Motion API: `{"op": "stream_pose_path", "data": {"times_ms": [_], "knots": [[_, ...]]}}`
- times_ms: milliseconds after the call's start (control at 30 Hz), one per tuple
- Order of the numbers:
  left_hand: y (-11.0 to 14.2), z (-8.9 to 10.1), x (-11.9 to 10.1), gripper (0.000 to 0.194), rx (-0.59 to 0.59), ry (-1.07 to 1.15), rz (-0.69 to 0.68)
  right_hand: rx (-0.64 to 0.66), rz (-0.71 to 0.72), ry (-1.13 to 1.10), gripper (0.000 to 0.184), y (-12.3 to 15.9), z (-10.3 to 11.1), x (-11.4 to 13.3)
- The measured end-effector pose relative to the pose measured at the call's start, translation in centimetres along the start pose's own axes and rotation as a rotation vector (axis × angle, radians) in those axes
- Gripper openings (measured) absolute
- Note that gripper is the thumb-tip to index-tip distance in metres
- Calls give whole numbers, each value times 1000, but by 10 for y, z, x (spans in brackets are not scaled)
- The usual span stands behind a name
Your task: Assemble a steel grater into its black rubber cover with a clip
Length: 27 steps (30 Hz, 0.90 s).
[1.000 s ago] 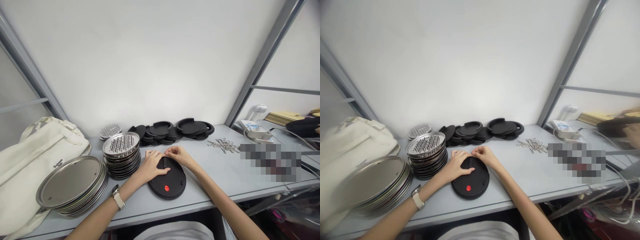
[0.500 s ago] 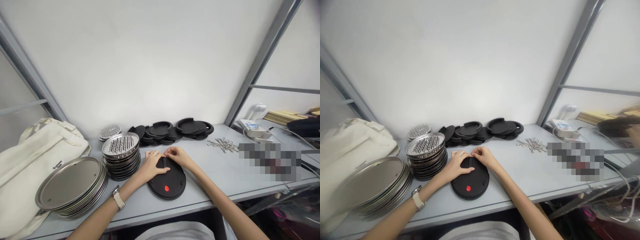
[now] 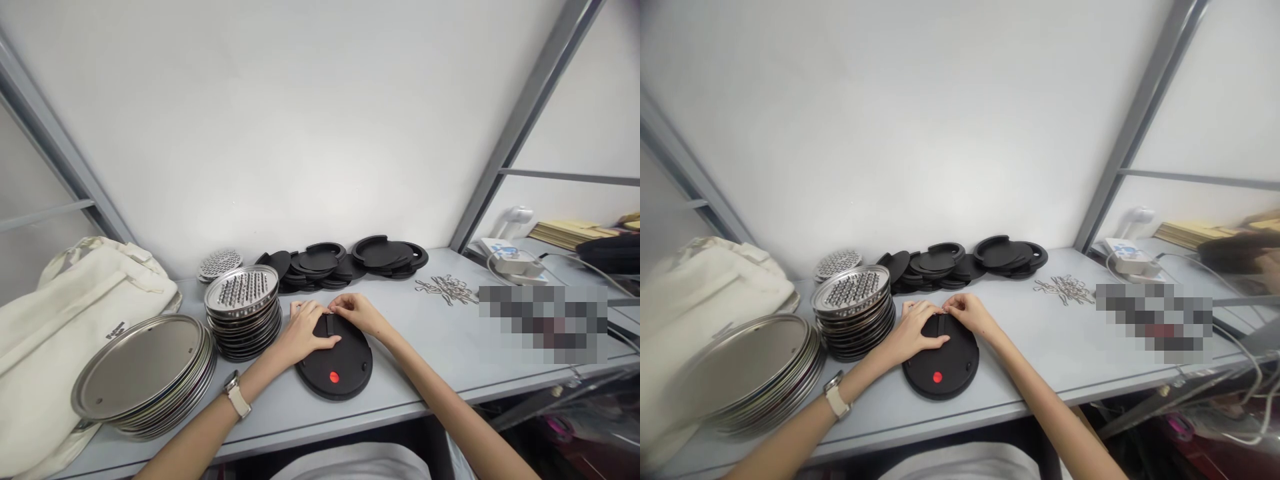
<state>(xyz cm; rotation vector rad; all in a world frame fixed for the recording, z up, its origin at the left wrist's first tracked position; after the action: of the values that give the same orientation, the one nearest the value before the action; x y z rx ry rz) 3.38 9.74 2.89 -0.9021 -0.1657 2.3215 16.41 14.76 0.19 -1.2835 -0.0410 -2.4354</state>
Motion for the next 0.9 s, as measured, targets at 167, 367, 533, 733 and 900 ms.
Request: {"op": "stream_pose_path", "data": {"times_ms": [167,367,533,733,900], "knots": [[1,0,-1,43,1,19,-2,5,-4,11,24,-1,-1,-4],[0,-1,2,43,1,38,16,-10,-4,23,23,-1,0,-3],[-1,-1,1,47,-10,41,-18,-6,2,29,24,0,0,-1],[-2,-1,0,48,2,40,-23,-2,1,32,24,0,0,-2],[-1,-3,3,49,6,45,2,0,12,45,24,1,0,0]]}}
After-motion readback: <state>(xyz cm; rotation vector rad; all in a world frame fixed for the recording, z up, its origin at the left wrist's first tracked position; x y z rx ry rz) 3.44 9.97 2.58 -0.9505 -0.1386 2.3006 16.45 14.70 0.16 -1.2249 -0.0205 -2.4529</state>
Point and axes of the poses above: each hand's wrist, its own y-axis away from the middle knuckle, its own z-axis out of the back of the hand, x = y × z, the point moved 7 cm from there along -y, towards the middle knuckle, and after that the axes turned 11 degrees about y, right-handed, at the moved point
